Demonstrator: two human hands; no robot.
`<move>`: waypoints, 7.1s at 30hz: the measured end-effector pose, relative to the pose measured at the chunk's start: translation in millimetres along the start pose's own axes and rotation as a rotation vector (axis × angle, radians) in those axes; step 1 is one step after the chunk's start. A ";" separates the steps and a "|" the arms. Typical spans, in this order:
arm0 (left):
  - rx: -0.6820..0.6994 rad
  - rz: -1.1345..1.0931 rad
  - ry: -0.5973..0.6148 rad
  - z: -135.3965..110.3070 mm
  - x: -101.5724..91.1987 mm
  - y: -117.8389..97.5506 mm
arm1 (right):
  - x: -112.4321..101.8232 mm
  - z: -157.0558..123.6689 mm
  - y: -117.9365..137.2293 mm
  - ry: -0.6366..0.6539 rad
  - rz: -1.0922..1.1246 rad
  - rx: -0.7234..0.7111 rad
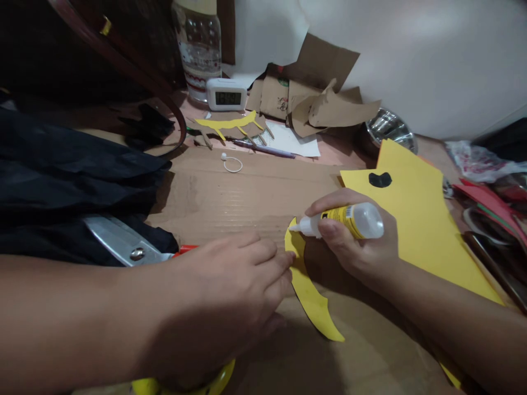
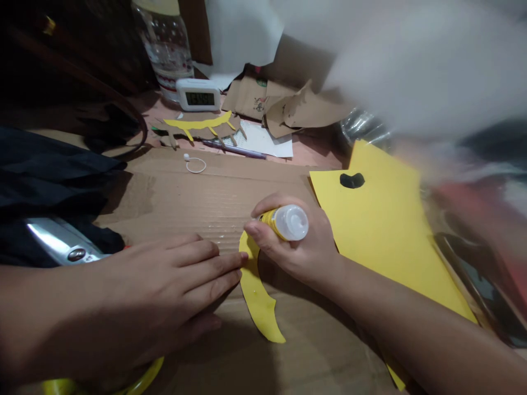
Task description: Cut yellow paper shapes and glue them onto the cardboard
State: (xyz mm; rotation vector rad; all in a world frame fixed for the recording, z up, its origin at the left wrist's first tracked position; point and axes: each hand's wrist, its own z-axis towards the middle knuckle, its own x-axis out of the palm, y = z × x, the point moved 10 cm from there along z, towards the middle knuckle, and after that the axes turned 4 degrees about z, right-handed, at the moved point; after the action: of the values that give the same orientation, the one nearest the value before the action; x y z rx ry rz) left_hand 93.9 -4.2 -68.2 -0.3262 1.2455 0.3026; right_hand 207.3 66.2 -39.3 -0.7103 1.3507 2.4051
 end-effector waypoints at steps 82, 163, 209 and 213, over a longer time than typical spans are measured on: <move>0.040 -0.039 -0.031 -0.9 2.1 -3.2 | 21.1 3.2 13.3 0.236 -0.041 -0.014; 0.081 -0.077 0.063 11.7 2.4 30.1 | -7.8 2.8 -2.6 0.007 0.017 0.011; 0.194 -0.144 0.052 11.8 -2.4 7.9 | -5.3 3.6 -5.6 -0.008 0.071 0.028; 0.199 -0.124 0.079 11.6 -0.2 7.9 | -2.7 4.5 -5.1 0.013 0.081 0.017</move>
State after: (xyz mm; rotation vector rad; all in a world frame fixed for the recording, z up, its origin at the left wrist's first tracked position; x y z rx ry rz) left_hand 100.8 7.7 -65.3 -0.2446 1.3153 0.0588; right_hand 210.7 72.7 -39.4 -0.6811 1.4292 2.4524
